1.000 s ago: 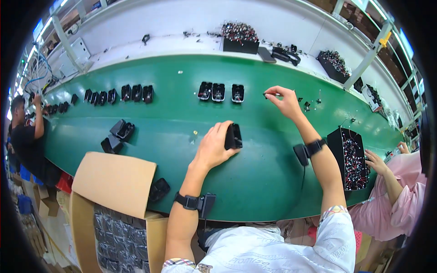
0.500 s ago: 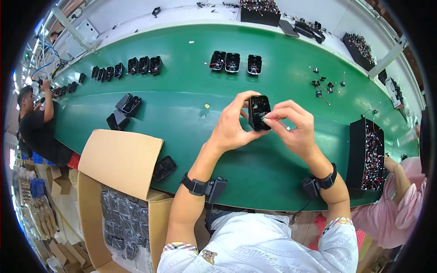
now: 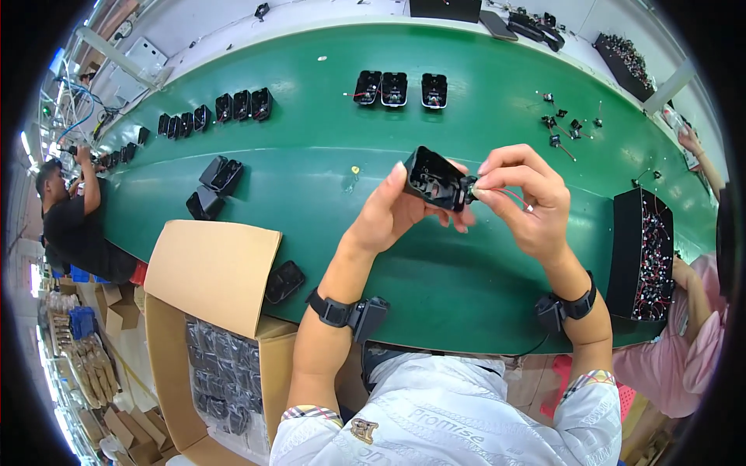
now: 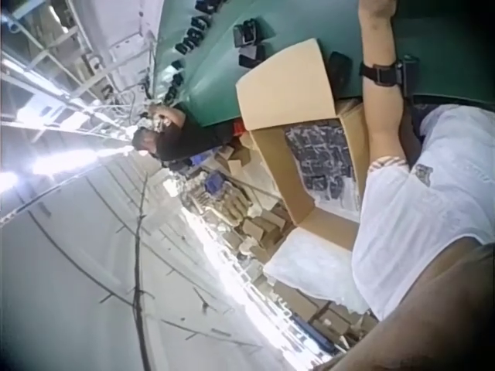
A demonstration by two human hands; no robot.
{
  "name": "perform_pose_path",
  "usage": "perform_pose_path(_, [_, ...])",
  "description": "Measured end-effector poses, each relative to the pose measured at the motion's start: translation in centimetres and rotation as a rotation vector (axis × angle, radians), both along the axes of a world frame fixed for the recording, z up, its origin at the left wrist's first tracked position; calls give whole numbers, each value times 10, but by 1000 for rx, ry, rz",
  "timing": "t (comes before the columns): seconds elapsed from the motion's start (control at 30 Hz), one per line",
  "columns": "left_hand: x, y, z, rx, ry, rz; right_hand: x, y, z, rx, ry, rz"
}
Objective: The person inserts a circuit board into a plastic housing, snaps on a cover, and places the assembly on the table before retrieving components from a box to repeat the process and pack finished units.
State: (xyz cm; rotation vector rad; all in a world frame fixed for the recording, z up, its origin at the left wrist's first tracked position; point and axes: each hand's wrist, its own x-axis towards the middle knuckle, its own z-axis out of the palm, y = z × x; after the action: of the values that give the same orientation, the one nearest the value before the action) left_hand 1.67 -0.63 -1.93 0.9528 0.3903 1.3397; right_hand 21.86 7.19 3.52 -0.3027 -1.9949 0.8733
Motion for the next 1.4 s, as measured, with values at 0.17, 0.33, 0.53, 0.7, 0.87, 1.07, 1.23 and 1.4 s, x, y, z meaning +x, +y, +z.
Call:
perform_pose_path(0.17, [4,7,-13,-20,-55,-93,-2,-6,-1,162,-59,36])
perform_pose_path(0.33, [19,2,-9,-199,-59,-25,-5,-9,-3,338,-104,-37])
perform_pose_path(0.53, [14,4,-7,-232,-31,-49,-6,-11,1,434,-165,-75])
perform_pose_path(0.7, [11,4,-9,-251,283,12,-5,-14,0,480,-270,-118])
perform_pose_path(0.87, [17,3,-9,-278,119,-6,-1,-19,-4,404,-325,-168])
perform_pose_path(1.07, [17,3,-4,-255,-39,12,4,-15,9,238,-394,12])
perform_pose_path(1.23, [32,-1,13,-269,68,76,5,4,-5,122,-251,100])
perform_pose_path(1.4, [23,1,5,-242,198,122,8,15,-18,-134,-198,268])
